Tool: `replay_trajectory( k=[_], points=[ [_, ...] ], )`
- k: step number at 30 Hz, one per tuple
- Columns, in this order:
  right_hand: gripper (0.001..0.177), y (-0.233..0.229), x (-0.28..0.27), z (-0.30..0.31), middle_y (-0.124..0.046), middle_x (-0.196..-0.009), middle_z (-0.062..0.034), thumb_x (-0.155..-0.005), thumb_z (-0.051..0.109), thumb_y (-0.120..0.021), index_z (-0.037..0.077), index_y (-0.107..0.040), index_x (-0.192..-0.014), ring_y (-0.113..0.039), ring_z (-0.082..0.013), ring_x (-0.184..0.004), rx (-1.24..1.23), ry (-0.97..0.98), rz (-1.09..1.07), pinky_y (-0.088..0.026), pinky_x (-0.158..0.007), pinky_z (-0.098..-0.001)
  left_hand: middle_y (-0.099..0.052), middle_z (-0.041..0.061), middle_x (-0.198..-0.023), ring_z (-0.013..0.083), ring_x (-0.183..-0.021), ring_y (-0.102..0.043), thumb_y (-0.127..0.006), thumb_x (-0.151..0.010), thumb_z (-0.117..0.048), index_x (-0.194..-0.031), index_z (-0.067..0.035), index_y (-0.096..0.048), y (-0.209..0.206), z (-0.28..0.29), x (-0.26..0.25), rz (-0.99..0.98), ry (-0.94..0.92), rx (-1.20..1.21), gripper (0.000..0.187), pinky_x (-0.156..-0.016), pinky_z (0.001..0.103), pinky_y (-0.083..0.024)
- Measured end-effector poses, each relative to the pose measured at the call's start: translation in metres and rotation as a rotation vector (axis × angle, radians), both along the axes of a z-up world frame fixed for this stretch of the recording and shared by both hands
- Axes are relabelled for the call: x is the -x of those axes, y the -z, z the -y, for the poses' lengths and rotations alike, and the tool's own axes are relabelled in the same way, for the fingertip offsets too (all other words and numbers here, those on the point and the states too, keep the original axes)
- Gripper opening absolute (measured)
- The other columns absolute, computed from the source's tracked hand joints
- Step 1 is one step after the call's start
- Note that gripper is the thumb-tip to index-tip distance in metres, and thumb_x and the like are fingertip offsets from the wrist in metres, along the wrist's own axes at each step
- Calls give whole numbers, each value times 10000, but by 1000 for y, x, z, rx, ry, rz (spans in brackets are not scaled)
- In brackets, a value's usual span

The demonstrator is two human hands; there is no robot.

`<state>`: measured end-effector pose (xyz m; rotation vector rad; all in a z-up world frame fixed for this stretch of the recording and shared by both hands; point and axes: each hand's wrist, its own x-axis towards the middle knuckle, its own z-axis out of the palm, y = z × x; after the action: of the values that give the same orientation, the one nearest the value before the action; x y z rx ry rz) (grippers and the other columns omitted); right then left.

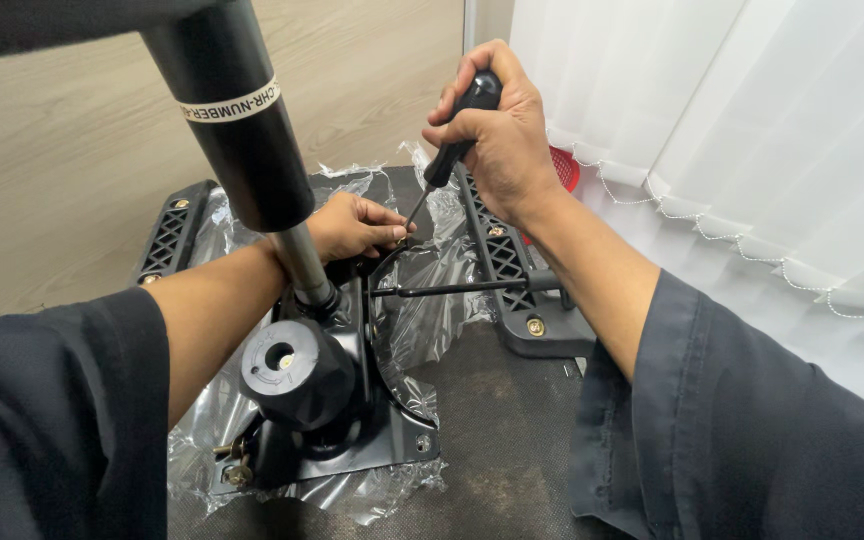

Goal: The person uses a screwdriver to tighten screws on the underside of an office chair seat, securing the seat to the central gas-lift column. The person works on multiple screws around the mounting plate while the chair remains upside down.

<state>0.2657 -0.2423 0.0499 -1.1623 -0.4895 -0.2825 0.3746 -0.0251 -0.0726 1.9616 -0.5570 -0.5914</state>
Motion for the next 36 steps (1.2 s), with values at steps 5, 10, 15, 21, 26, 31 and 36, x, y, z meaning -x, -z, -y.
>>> replay_trajectory(
  k=[5,10,15,21,26,31,36],
  points=[
    [368,-1,-2,7,-584,-851,-69,-710,-185,-554,72,-508,-968,-621,-183,-801,-6,-85,-3,-644,-848,-369,-788,-22,-937,44,-814,-688,-768,-899,-221,-1124,-117,-808,-2,2,2,19,0,-14,251,-663,225,-561],
    [209,-1,-5,-4,-577,-726,-33,-1004,183,-691,76,-533,-919,-600,-139,-660,-3,67,-53,-659,-729,-342,-794,-16,-950,48,-817,-686,-775,-895,-219,-1127,-116,-811,0,2,2,51,-25,-38,256,-640,223,-554],
    [278,3,-8,-19,-561,-671,-14,-1003,226,-730,81,-506,-923,-579,-131,-601,6,213,28,-592,-635,-306,-792,0,-959,53,-823,-692,-764,-905,-193,-1129,-108,-806,4,1,-1,43,-1,-2,244,-650,220,-557],
    [296,-2,-13,2,-567,-692,-13,-890,-11,-672,112,-464,-1061,-580,-138,-617,34,10,3,-608,-743,-312,-795,16,-974,64,-839,-710,-762,-893,-135,-1143,-98,-790,2,1,2,43,-31,-4,254,-676,221,-569],
    [326,7,-23,13,-623,-877,-23,-919,95,-777,59,-483,-1054,-680,-136,-807,65,72,-97,-642,-799,-336,-796,22,-985,66,-842,-708,-759,-897,-128,-1142,-77,-797,2,1,2,30,-20,-8,253,-680,217,-567],
    [542,18,-29,9,-587,-939,-13,-892,414,-884,77,-510,-1092,-634,-109,-809,117,269,11,-644,-786,-308,-790,18,-998,57,-839,-704,-719,-909,-74,-1186,-66,-771,8,-1,-2,-22,-2,57,282,-683,208,-556],
    [608,21,-27,-2,-601,-901,-5,-795,405,-921,114,-456,-1059,-700,-131,-782,40,390,90,-710,-725,-315,-780,36,-1016,57,-811,-685,-654,-933,-16,-1234,-17,-735,13,-2,-4,-63,29,145,312,-701,208,-561]
  ],
)
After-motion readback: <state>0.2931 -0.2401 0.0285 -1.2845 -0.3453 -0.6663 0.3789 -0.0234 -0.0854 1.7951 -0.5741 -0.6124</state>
